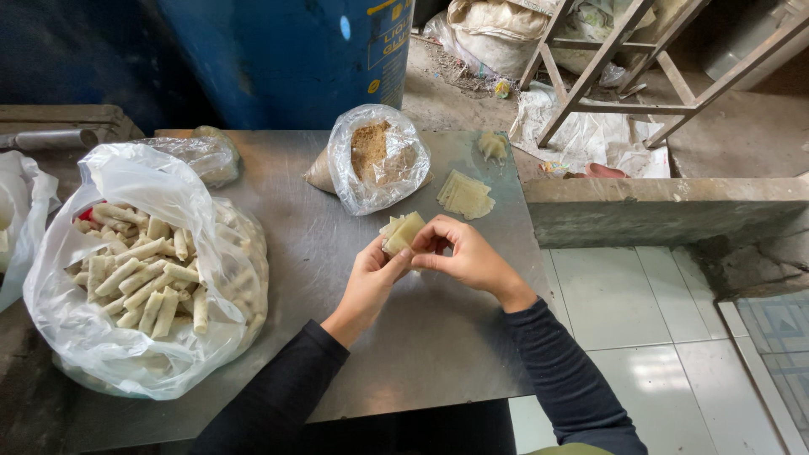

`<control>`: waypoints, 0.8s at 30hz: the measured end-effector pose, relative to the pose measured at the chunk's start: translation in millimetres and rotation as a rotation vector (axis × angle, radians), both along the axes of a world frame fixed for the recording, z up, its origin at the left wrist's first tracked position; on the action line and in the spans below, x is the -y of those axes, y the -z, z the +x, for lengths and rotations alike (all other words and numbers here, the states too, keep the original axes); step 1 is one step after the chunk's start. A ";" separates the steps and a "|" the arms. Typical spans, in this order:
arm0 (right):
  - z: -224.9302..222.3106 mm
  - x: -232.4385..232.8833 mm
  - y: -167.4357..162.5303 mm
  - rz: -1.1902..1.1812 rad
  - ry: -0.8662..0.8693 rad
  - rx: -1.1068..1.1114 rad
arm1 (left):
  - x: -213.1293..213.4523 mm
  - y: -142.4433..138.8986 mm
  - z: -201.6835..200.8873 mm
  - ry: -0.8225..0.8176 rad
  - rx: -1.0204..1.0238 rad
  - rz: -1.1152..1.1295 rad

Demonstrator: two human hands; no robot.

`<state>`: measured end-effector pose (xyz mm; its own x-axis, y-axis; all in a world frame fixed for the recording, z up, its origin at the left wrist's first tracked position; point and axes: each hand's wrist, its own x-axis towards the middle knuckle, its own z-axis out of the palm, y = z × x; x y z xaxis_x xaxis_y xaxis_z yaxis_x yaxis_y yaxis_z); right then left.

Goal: The person takes flat pieces of dough from a metal table, spoons brown filling from a plastic-lined cone onto each piece, spreads it, and folds the dough over the filling. The folded pieces are stacked in a pile on the table next to a bag of already rolled dough cylinders.

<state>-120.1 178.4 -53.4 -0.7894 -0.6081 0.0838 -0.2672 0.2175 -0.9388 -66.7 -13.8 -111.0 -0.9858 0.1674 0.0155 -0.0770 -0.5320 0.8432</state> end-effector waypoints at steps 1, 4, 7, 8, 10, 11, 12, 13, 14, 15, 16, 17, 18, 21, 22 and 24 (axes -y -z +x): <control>0.7 0.8 0.1 -0.006 0.015 0.019 | 0.1 -1.0 0.2 -0.003 0.016 -0.009; 0.9 2.2 2.8 -0.062 0.049 0.140 | 0.2 -3.4 0.8 -0.025 0.033 -0.065; -2.1 2.1 3.8 -0.185 0.068 0.318 | -0.7 -4.8 0.2 -0.063 0.015 -0.112; -3.0 2.8 3.9 -0.228 0.078 0.342 | -0.7 -4.7 -0.3 -0.069 0.031 -0.090; -1.7 3.9 4.6 -0.247 0.088 0.316 | -0.5 -3.7 -0.9 -0.092 0.050 -0.067; -0.7 5.1 5.7 -0.225 0.092 0.268 | -0.6 -2.6 -1.4 -0.105 0.055 -0.068; 1.7 6.2 7.9 -0.203 0.098 0.224 | -0.6 -1.0 -0.5 -0.117 0.065 -0.069; 4.6 7.2 11.3 -0.150 0.093 0.160 | -0.7 0.9 0.1 -0.140 0.053 -0.104; 8.3 7.2 15.8 -0.095 0.092 0.097 | -1.4 2.9 0.8 -0.160 0.043 -0.138; 10.6 5.5 21.0 -0.041 0.092 0.037 | -1.9 5.2 2.0 -0.177 0.035 -0.173; 7.5 2.1 25.0 -0.077 0.132 0.112 | -2.6 6.9 0.7 -0.162 0.071 -0.138; 2.4 -1.0 29.6 -0.113 0.170 0.187 | -2.7 8.5 -0.5 -0.149 0.106 -0.103; -3.4 -4.0 35.0 -0.151 0.207 0.262 | -2.3 10.0 -1.3 -0.137 0.143 -0.070; -39.1 -31.3 38.3 -0.402 0.422 0.363 | -0.8 13.0 -3.5 -0.164 0.162 -0.059; -49.6 -42.9 36.3 -0.352 0.520 0.205 | 0.0 13.5 -4.3 -0.173 0.174 -0.053; -58.1 -53.4 38.1 -0.148 0.655 -0.141 | 1.6 14.2 -4.3 -0.192 0.204 -0.043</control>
<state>-178.2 231.8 -91.5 -0.9659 0.0173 0.2583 -0.2461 0.2478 -0.9370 -71.0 -15.5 -125.2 -0.9815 -0.0265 -0.1897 -0.1489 -0.5176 0.8426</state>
